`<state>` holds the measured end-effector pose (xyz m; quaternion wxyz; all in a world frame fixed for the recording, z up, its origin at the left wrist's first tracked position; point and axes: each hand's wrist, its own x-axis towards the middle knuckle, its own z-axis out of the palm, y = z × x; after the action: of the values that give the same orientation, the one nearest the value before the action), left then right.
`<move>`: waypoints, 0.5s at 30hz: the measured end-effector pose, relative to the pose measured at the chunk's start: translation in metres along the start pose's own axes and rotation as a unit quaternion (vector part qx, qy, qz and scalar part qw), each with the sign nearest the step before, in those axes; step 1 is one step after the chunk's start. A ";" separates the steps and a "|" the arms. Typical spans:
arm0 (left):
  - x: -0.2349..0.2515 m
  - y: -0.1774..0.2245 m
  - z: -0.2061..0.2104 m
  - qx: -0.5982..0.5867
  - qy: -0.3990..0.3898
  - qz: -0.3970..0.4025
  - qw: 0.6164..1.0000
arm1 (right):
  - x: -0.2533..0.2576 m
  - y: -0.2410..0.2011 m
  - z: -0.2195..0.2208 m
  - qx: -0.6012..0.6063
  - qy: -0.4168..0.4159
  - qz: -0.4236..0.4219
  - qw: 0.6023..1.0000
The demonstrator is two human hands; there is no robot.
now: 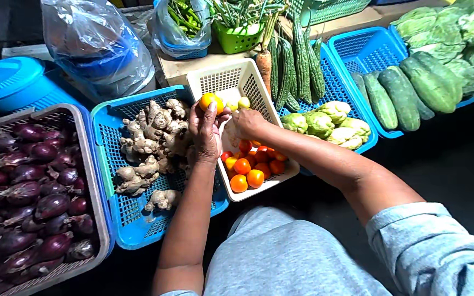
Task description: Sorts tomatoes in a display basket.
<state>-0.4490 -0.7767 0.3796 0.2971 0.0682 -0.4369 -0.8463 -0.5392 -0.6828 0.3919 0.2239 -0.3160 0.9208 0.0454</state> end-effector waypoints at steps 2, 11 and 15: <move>0.001 -0.002 -0.002 0.001 -0.013 0.005 1.000 | 0.002 -0.004 0.015 -0.005 0.029 0.012 1.000; 0.001 -0.002 -0.001 0.002 -0.016 0.001 1.000 | 0.002 0.022 -0.010 0.042 -0.008 -0.034 0.999; 0.001 -0.002 -0.001 -0.003 -0.020 0.002 1.000 | -0.008 0.037 -0.024 0.023 -0.078 -0.051 0.995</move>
<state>-0.4497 -0.7773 0.3775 0.2900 0.0495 -0.4405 -0.8482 -0.5650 -0.6538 0.4151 0.3044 -0.3524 0.8842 0.0369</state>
